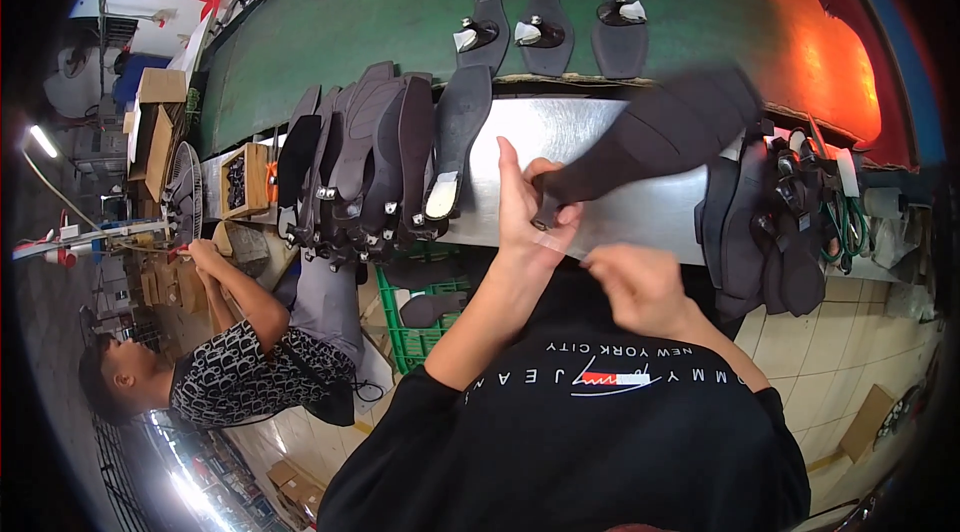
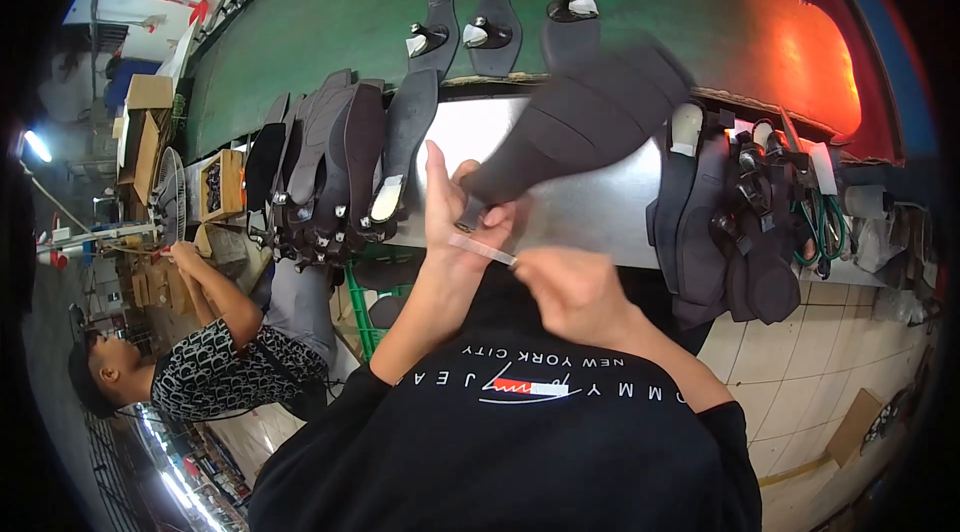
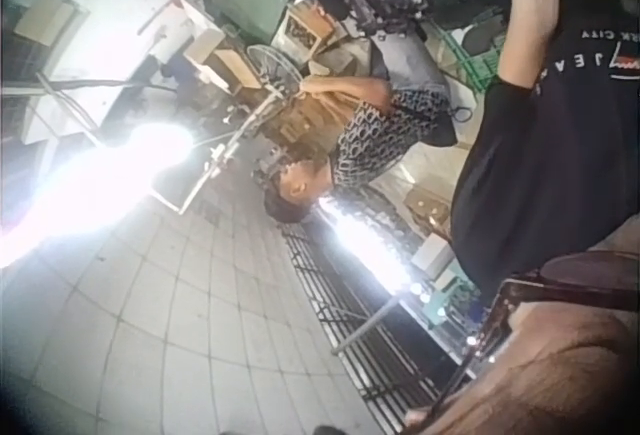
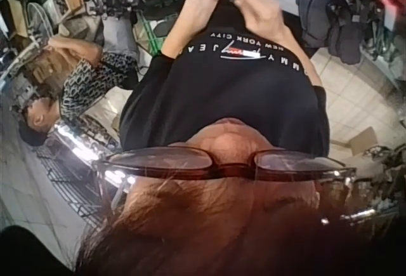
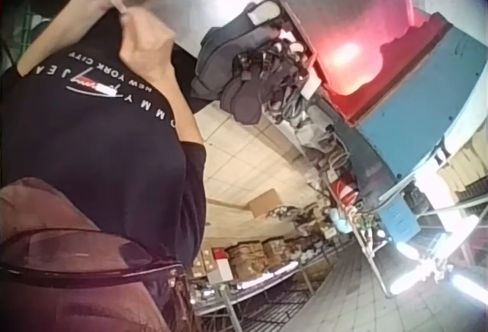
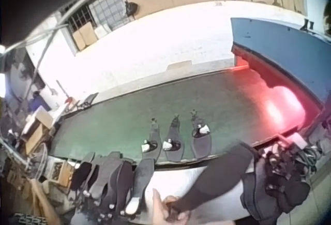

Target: Manually assembling and trimming shoe soles and heels in a factory setting.

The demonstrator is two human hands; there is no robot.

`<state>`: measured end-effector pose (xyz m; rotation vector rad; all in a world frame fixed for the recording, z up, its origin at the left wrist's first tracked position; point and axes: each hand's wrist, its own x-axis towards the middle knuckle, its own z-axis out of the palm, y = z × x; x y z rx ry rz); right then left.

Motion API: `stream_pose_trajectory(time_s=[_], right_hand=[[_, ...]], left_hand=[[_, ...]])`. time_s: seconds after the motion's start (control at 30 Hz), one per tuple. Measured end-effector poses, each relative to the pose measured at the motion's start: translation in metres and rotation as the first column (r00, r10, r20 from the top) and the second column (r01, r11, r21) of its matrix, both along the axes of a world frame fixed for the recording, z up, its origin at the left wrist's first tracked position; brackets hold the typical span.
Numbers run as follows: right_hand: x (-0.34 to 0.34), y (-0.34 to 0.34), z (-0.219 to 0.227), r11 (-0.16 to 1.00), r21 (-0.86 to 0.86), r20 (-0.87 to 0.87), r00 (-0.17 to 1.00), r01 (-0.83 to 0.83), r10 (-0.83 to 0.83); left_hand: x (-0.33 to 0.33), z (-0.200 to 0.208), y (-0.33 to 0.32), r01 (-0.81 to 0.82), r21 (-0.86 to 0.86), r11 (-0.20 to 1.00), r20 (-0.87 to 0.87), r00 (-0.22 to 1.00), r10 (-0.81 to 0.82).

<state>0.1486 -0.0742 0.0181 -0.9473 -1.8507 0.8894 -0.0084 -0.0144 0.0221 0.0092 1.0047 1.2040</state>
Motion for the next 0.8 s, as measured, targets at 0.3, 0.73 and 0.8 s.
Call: stream_pose_trajectory(time_s=[0.3, 0.73, 0.8], right_hand=[[-0.002, 0.01, 0.007, 0.981, 0.015, 0.083, 0.977, 0.195, -0.196], [-0.006, -0.003, -0.001, 0.992, -0.092, 0.118, 0.99, 0.09, -0.078], [-0.004, -0.003, 0.001, 0.995, -0.072, 0.163, 0.985, 0.071, -0.059]], left_hand=[[0.012, -0.02, -0.013, 0.019, 0.085, 0.996, 0.463, 0.884, -0.056], [0.021, -0.011, -0.005, 0.022, 0.069, 0.997, -0.054, 0.998, -0.018], [0.022, -0.01, -0.004, 0.03, 0.04, 0.999, -0.084, 0.996, -0.027]])
